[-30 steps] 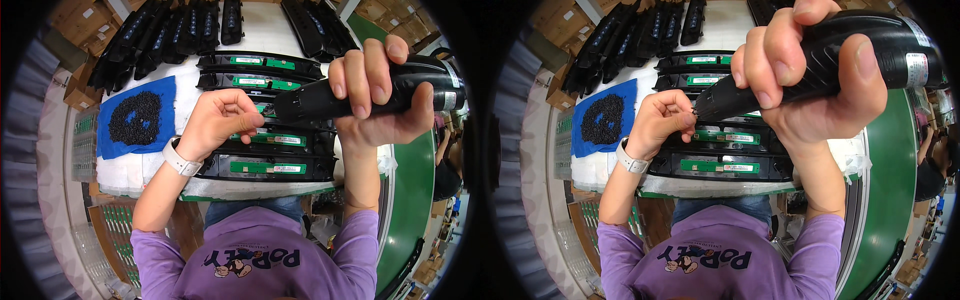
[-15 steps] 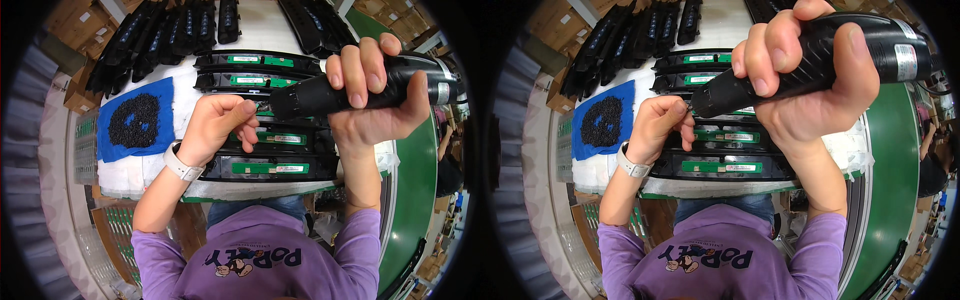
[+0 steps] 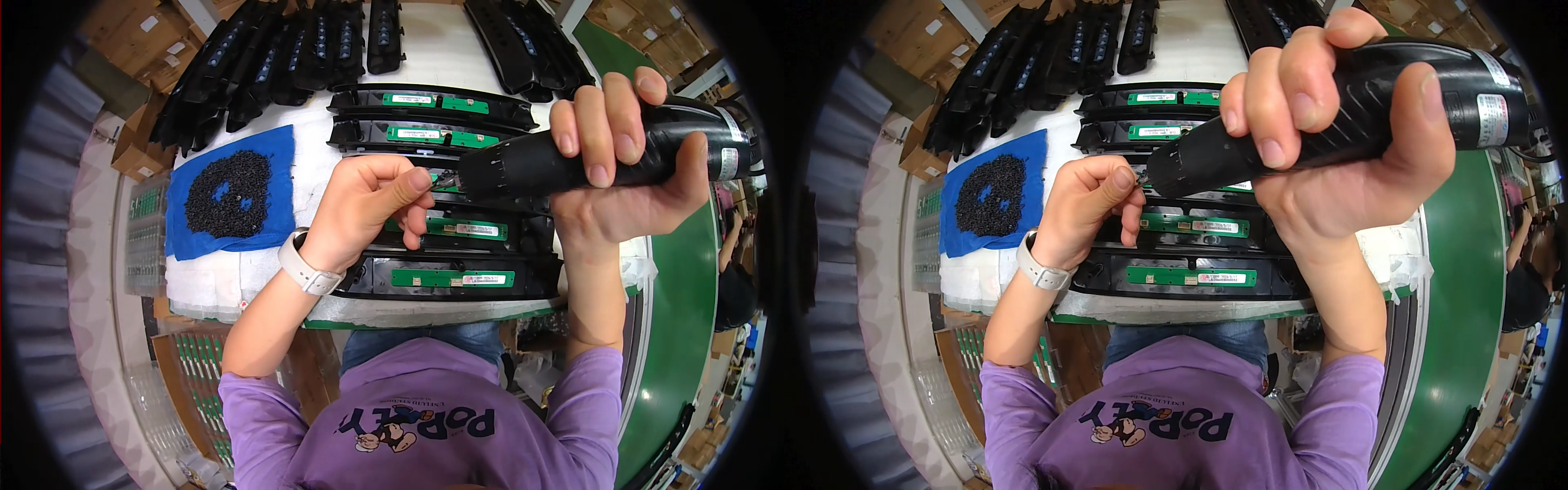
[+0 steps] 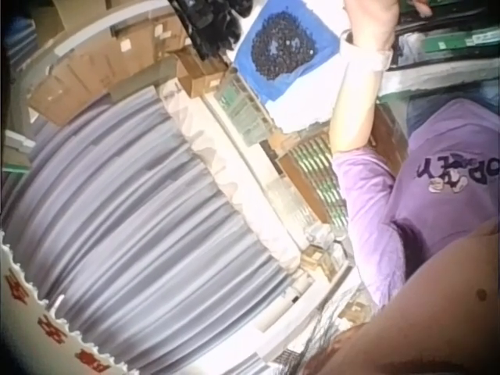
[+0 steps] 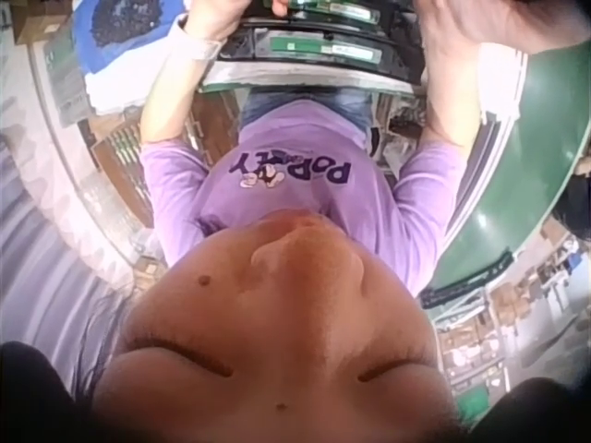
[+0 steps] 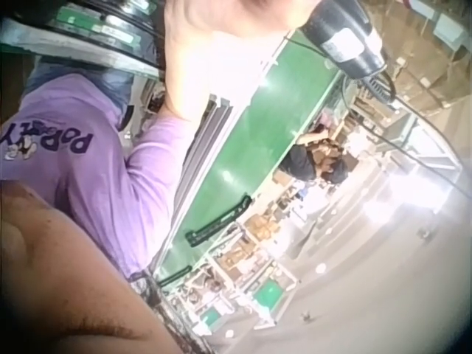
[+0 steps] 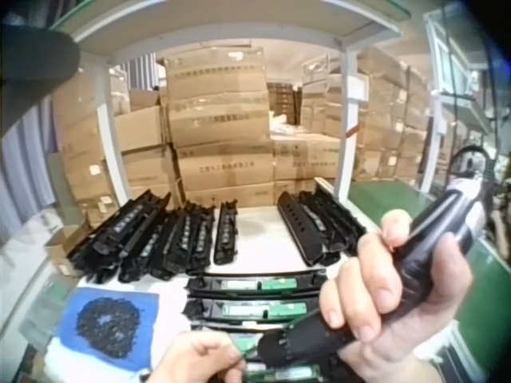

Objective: Assembling electronic components by inserting small pins and mounting circuit boards onto plastic housings.

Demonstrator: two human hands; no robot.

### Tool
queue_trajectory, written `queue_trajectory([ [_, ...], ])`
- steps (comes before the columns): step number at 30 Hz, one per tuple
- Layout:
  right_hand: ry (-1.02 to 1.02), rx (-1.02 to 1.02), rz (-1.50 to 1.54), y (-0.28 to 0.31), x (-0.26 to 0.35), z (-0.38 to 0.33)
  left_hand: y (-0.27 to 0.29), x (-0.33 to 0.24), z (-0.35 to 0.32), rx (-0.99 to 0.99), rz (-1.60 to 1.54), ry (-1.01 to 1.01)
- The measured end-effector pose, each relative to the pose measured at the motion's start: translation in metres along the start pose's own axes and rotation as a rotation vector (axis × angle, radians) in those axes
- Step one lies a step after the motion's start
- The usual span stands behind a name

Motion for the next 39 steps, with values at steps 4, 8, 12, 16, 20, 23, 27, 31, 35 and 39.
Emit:
queue_trajectory([
  [4, -0.017, -0.181, -0.098, -0.003, -0.001, -0.005, 0.000, 0.001, 0.000, 0.028, -0.006, 0.031],
  [8, 0.002, 0.143, 0.153, -0.009, -0.007, 0.004, 0.002, 0.004, 0.000, 0.132, 0.022, 0.070],
  [12, -0.020, 0.044, 0.141, 0.010, -0.005, 0.001, 0.000, -0.007, 0.006, 0.024, 0.025, -0.042],
  [16, -0.169, -0.056, -0.205, 0.026, -0.007, 0.003, 0.000, -0.023, 0.008, 0.267, 1.062, -0.613],
  [20, -0.186, -0.174, -0.355, 0.040, -0.026, -0.001, -0.015, -0.009, 0.004, 0.457, 1.357, -0.493],
  [23, -0.216, -0.181, -0.374, 0.041, -0.031, 0.000, -0.014, -0.005, 0.003, 0.469, 1.392, -0.429],
  [27, -0.240, -0.237, -0.368, 0.040, -0.036, 0.000, -0.013, -0.002, 0.004, 0.453, 1.369, -0.416],
  [31, -0.261, -0.277, -0.425, 0.037, -0.041, 0.006, -0.015, -0.001, 0.005, 0.448, 1.400, -0.425],
  [35, -0.295, -0.297, -0.553, 0.041, -0.041, 0.010, -0.019, -0.001, 0.009, 0.461, 1.407, -0.436],
  [39, -0.316, -0.273, -0.548, 0.037, -0.042, 0.011, -0.021, 0.001, 0.010, 0.437, 1.419, -0.484],
])
Point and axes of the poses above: each hand's wrist, its own z-axis towards the middle knuckle, its own y-axis out of the back of the hand, x = y × z, the point moved 4 cm from there along z, towards the middle knuckle, and after that the axes turned 11 degrees about -y, right-handed, at the moved point
